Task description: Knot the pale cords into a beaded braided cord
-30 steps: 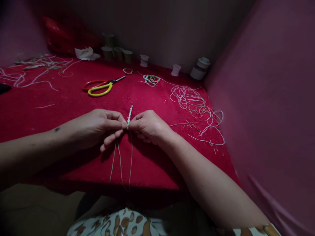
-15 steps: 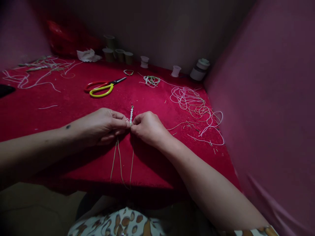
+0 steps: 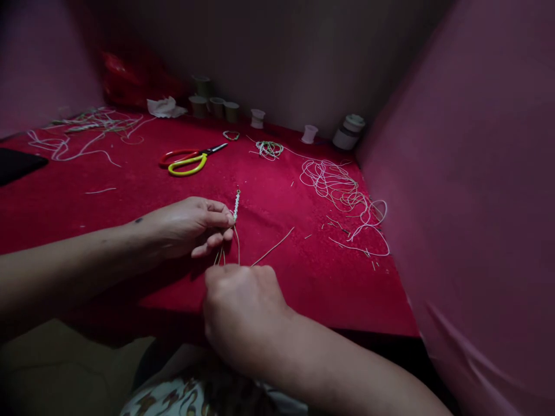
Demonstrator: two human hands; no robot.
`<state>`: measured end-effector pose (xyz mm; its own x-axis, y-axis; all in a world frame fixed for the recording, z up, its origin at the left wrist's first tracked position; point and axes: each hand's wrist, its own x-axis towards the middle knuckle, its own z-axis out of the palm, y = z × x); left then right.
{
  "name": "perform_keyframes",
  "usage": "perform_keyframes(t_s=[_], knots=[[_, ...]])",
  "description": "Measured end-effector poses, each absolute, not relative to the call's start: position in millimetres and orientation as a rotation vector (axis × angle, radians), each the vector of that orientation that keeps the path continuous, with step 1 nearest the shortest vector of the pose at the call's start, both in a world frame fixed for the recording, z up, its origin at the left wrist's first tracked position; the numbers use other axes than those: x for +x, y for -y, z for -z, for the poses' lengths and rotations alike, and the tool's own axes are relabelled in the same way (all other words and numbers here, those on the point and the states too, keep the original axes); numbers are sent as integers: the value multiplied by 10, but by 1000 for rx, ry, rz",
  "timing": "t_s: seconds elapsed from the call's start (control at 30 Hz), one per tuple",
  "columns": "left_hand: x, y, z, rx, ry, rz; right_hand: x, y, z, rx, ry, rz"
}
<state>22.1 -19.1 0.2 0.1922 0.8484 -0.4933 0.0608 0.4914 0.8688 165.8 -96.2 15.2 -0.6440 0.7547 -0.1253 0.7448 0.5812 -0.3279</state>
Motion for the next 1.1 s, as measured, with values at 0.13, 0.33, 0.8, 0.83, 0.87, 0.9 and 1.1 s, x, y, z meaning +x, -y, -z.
perform_keyframes(t_s=[0.13, 0.33, 0.8, 0.83, 0.87, 0.9, 1.1], knots=[[199, 207, 21, 924, -1212, -706, 1733, 953, -433, -977, 3002, -1074], [157, 235, 7, 936, -1150, -694, 1762, 441, -281, -1505, 1825, -1367], [90, 226, 4, 1020, -1146, -648, 1591, 104, -134, -1435, 1296, -1947], [85, 232, 6, 1035, -1156, -635, 1599, 92, -127, -1432, 1322, -1943], [84, 239, 5, 1049, -1166, -624, 1606, 80, -119, -1434, 1342, -1943], [88, 247, 0, 1062, -1178, -615, 1612, 68, -112, -1438, 1357, -1943], [134, 275, -52, 1107, -1254, -586, 1621, 15, -78, -1445, 1459, -1918]])
